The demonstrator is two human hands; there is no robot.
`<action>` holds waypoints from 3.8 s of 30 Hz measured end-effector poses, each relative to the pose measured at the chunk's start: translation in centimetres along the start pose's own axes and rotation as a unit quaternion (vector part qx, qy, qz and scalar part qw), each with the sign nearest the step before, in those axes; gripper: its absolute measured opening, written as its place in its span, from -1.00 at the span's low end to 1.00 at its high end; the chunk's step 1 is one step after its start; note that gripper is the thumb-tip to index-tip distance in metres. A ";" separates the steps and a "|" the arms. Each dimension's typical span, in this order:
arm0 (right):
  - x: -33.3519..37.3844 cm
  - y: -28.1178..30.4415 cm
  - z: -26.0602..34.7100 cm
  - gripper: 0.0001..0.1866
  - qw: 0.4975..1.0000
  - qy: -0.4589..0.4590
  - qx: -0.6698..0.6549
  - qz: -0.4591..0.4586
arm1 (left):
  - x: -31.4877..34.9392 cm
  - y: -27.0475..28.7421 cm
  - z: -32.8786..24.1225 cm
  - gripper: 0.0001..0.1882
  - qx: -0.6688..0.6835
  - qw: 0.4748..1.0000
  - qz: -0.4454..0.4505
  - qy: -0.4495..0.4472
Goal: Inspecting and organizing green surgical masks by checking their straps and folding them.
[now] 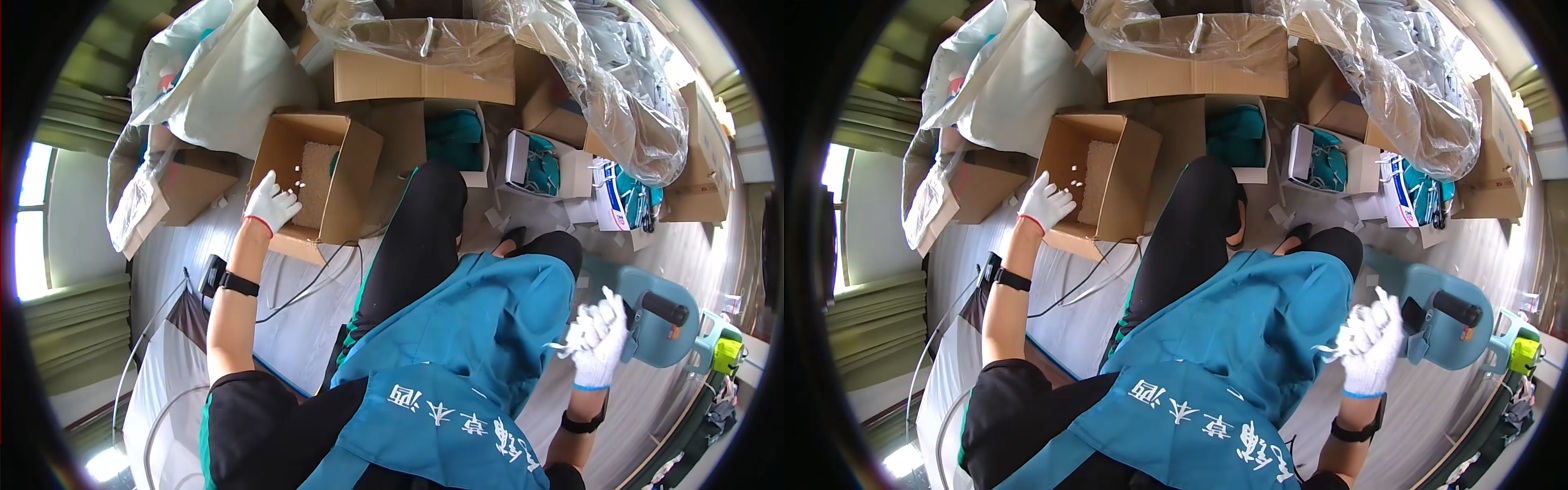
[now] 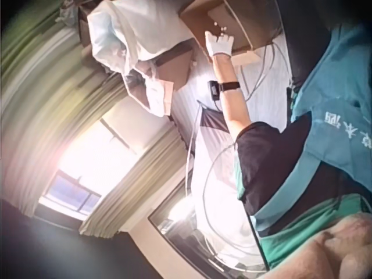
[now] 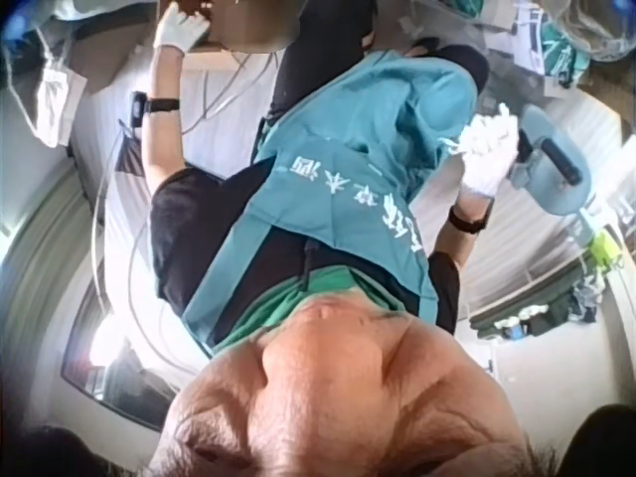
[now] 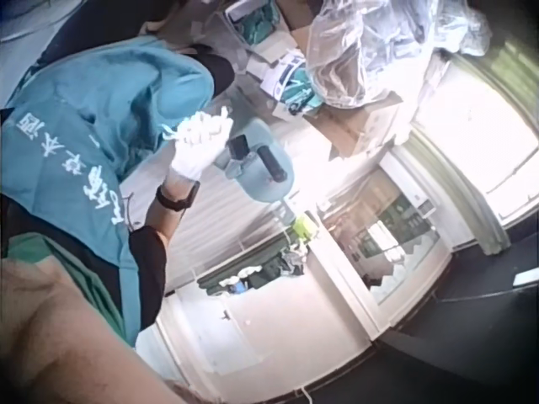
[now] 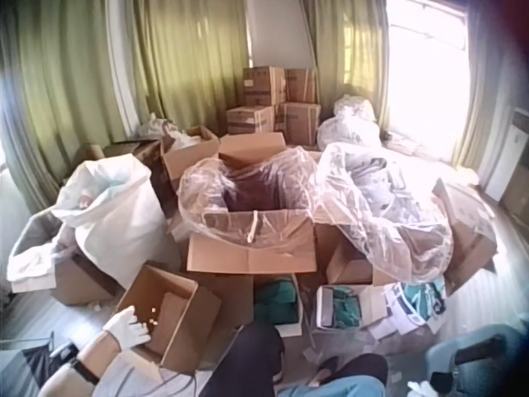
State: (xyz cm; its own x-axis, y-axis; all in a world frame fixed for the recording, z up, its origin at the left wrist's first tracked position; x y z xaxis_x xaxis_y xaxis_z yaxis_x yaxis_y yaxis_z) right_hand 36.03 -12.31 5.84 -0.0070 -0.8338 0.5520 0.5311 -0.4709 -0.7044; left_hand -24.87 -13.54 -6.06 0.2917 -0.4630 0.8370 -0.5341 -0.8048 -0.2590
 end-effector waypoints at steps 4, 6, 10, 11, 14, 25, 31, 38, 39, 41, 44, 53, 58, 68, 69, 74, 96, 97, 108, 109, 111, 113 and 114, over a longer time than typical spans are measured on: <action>-1.0 -1.2 -2.3 -0.46 0.999 -0.033 0.021 -0.014 | -2.8 2.1 1.3 -0.43 -0.119 0.986 0.096 -0.058; -1.9 -1.5 -2.8 -0.48 0.998 -0.065 0.001 0.014 | 1.3 -4.9 3.5 -0.64 -0.274 0.954 0.055 -0.113; -3.4 -3.6 -5.7 -0.58 0.995 -0.092 0.006 0.043 | 10.0 -16.3 9.3 -0.56 -0.369 0.890 0.214 -0.159; -4.0 -3.1 -5.9 -0.58 0.988 -0.105 -0.048 0.099 | 12.5 -20.2 11.9 -0.45 -0.393 0.845 0.307 -0.195; -4.2 -4.4 -6.9 -0.60 0.994 -0.087 -0.065 0.025 | 16.3 -26.4 18.8 0.08 -0.504 0.648 0.460 -0.338; -2.4 -5.2 -7.7 -0.55 0.915 0.133 0.251 0.285 | 13.5 -27.1 27.2 -0.63 -0.446 0.761 0.283 -0.376; -1.1 -7.3 -9.3 -0.60 0.903 0.078 0.284 0.312 | 6.6 -25.4 24.1 -0.83 -0.203 0.929 0.271 -0.148; -4.0 3.2 -7.1 -0.59 0.989 -0.062 -0.027 0.131 | 7.7 -26.7 17.9 -0.82 -0.365 0.917 0.159 0.003; -3.5 3.4 -6.8 -0.59 0.989 -0.061 -0.027 0.133 | 8.3 -27.8 16.4 -0.82 -0.407 0.901 0.137 0.054; -2.7 4.9 -5.4 -0.65 0.993 0.002 0.111 -0.030 | 6.6 -30.6 11.0 -0.81 -0.333 0.901 0.254 0.110; -2.8 7.2 -6.6 -0.71 0.994 -0.052 0.062 -0.073 | 6.1 -39.4 -0.9 -0.57 -0.154 0.882 0.440 0.064; -2.7 7.1 -7.2 -0.71 0.997 -0.055 0.005 -0.061 | -7.8 -35.7 -5.7 -0.41 -0.064 0.968 0.223 -0.098; -4.2 8.7 -6.5 -0.69 0.995 -0.096 -0.016 -0.034 | -8.6 -31.0 3.6 -0.68 -0.369 0.892 0.231 -0.123; -18.8 1.5 1.8 -0.79 0.956 0.082 0.283 0.016 | 0.1 -31.1 16.2 -0.81 -0.694 0.520 0.178 -0.466; -21.0 1.2 2.1 -0.80 0.928 0.092 0.361 0.015 | 0.0 -31.3 16.6 -0.81 -0.697 0.523 0.179 -0.458; -34.3 5.0 1.5 -0.83 0.296 0.160 0.931 0.141 | 1.6 -34.3 18.3 -0.87 -0.632 0.506 0.249 -0.532; -58.0 8.5 -4.1 -0.53 0.294 0.146 0.944 0.029 | -5.0 -36.3 14.4 -0.78 -0.653 0.617 0.252 -0.360; -58.1 8.6 -4.2 -0.47 0.310 0.077 0.948 -0.014 | -4.9 -36.4 14.3 -0.78 -0.656 0.613 0.251 -0.361; -56.9 19.7 2.4 -0.59 0.655 -0.034 0.725 -0.210 | -3.6 -37.2 14.5 -0.80 -0.609 0.628 0.279 -0.396; -56.4 19.2 3.5 -0.57 0.696 0.009 0.701 -0.157 | -3.4 -37.1 14.4 -0.83 -0.605 0.628 0.280 -0.402; -54.3 18.3 5.0 -0.55 0.727 0.066 0.675 -0.107 | -2.8 -37.2 14.3 -0.84 -0.589 0.626 0.289 -0.422; -48.8 13.0 5.9 -0.55 0.181 0.453 0.873 -0.002 | -2.2 -36.9 14.4 -0.86 -0.586 0.621 0.287 -0.435; -47.2 11.9 6.2 -0.55 0.175 0.458 0.871 -0.004 | -1.9 -36.6 14.3 -0.87 -0.590 0.616 0.279 -0.441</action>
State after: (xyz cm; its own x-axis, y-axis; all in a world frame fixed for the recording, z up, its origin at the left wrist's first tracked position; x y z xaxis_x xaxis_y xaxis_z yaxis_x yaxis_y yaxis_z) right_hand 47.94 23.22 -25.81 0.2785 -0.9071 -0.3157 -0.0258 -0.3357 0.9416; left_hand 5.46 11.52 -5.10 -0.1574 -0.9861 0.0535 -0.8002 0.1591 0.5783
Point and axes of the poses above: each hand's wrist, its own x-axis away from the middle knuckle, its own y-axis out of the back of the hand, z = x × y, the point moved 5 cm from there along -x, towards the middle knuckle, and after that the axes turned 10 degrees about y, right-handed, at the moved point
